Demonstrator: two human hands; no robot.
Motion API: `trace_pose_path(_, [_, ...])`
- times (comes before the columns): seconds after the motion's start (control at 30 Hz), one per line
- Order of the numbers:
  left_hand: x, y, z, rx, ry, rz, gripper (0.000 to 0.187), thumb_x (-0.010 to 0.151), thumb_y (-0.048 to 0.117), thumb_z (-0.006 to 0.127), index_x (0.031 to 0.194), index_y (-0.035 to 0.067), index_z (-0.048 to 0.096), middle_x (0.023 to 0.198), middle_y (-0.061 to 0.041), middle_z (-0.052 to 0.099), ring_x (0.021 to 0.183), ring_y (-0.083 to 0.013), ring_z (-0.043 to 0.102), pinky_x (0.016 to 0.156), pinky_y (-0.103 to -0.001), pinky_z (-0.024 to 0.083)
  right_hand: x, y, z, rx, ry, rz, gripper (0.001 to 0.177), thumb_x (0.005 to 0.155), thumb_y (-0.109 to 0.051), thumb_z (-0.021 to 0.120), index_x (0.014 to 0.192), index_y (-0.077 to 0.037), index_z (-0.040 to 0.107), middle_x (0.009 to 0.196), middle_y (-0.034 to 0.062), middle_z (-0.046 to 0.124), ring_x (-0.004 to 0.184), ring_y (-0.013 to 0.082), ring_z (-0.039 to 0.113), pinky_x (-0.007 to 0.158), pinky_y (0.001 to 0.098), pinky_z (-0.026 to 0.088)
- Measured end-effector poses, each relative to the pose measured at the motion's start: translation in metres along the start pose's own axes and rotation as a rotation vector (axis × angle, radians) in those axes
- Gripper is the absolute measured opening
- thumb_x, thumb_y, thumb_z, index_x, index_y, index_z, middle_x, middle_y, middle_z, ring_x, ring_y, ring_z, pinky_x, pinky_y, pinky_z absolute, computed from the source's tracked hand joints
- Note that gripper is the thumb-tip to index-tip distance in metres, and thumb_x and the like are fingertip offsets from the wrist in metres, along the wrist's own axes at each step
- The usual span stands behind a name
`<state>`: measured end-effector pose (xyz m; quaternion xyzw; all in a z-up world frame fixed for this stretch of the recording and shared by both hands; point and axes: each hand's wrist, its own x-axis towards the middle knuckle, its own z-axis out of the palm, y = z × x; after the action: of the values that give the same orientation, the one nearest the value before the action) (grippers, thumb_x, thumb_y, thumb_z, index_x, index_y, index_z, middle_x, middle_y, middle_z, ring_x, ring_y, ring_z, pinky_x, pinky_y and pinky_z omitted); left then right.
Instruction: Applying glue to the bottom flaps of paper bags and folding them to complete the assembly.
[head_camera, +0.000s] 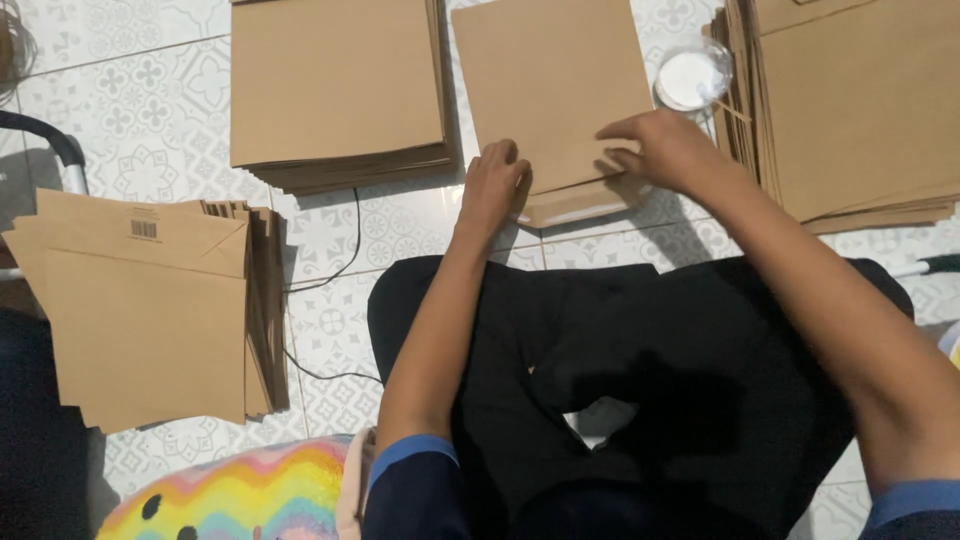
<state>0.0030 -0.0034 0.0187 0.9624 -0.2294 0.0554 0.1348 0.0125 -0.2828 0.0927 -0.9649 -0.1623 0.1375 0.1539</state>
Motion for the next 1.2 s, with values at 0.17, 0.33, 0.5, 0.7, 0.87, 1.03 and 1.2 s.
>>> trace_pose_path(0.17, [0.014, 0.003, 0.035, -0.01, -0.266, -0.002, 0.013, 0.09, 0.032, 0.075, 0.102, 0.034, 0.077, 0.113, 0.005, 0.063, 0.11, -0.0176, 0.064, 0.094, -0.041, 0.052, -0.03, 0.052, 0.032, 0.126, -0.005, 0.211, 0.036, 0.098, -0.035, 0.07, 0.133, -0.03, 0.073, 0.107, 0.0094, 0.079, 0.104, 0.0377, 0.073, 0.092, 0.0513, 0.056])
trace_pose_path(0.33, [0.022, 0.029, 0.009, -0.069, -0.299, 0.052, 0.017, 0.098, 0.033, 0.068, 0.113, 0.033, 0.075, 0.115, 0.002, 0.062, 0.118, -0.0205, 0.063, 0.102, -0.045, 0.051, -0.017, 0.084, 0.072, 0.252, 0.15, 0.336, 0.033, 0.102, -0.037, 0.069, 0.133, -0.027, 0.072, 0.104, 0.0096, 0.077, 0.099, 0.0339, 0.073, 0.084, 0.0505, 0.057])
trace_pose_path(0.5, [0.017, 0.026, -0.012, -0.105, -0.375, 0.148, 0.022, 0.098, 0.025, 0.066, 0.117, 0.03, 0.076, 0.143, -0.007, 0.056, 0.14, -0.0298, 0.052, 0.112, -0.049, 0.047, -0.012, 0.055, 0.066, 0.237, 0.136, 0.409, 0.071, 0.088, -0.058, 0.079, 0.149, -0.027, 0.062, 0.108, 0.0133, 0.059, 0.113, 0.0415, 0.063, 0.096, 0.0547, 0.049])
trace_pose_path(0.7, [0.02, 0.026, -0.006, -0.104, -0.435, 0.111, 0.015, 0.098, 0.029, 0.067, 0.105, 0.027, 0.08, 0.145, -0.004, 0.057, 0.142, -0.0295, 0.049, 0.117, -0.045, 0.043, -0.009, 0.023, 0.043, 0.207, 0.046, 0.477, 0.109, 0.066, -0.073, 0.086, 0.158, -0.027, 0.05, 0.112, 0.0167, 0.056, 0.115, 0.047, 0.063, 0.097, 0.0566, 0.05])
trace_pose_path(0.87, [0.012, 0.025, 0.001, -0.24, -0.152, 0.158, 0.022, 0.093, 0.028, 0.067, 0.099, 0.013, 0.081, 0.136, -0.005, 0.064, 0.12, -0.0265, 0.06, 0.093, -0.036, 0.051, 0.005, 0.06, 0.066, 0.297, 0.265, 0.416, 0.091, 0.071, -0.048, 0.091, 0.152, -0.019, 0.06, 0.084, 0.0104, 0.063, 0.073, 0.0267, 0.059, 0.071, 0.0405, 0.048])
trace_pose_path(1.03, [0.012, 0.025, 0.001, -0.261, -0.175, 0.141, 0.022, 0.093, 0.028, 0.067, 0.099, 0.012, 0.081, 0.137, -0.005, 0.062, 0.121, -0.0264, 0.059, 0.09, -0.036, 0.054, 0.004, 0.064, 0.072, 0.377, 0.364, 0.435, 0.051, 0.091, -0.037, 0.079, 0.138, -0.019, 0.072, 0.077, 0.0087, 0.066, 0.068, 0.0251, 0.06, 0.065, 0.0391, 0.05])
trace_pose_path(1.2, [0.011, 0.028, -0.006, -0.262, -0.196, 0.124, 0.027, 0.097, 0.029, 0.063, 0.093, 0.012, 0.082, 0.138, -0.007, 0.06, 0.121, -0.0281, 0.058, 0.092, -0.039, 0.053, 0.005, 0.056, 0.066, 0.3, 0.309, 0.531, 0.05, 0.092, -0.045, 0.07, 0.139, -0.027, 0.071, 0.092, 0.0112, 0.074, 0.086, 0.0348, 0.068, 0.081, 0.046, 0.054])
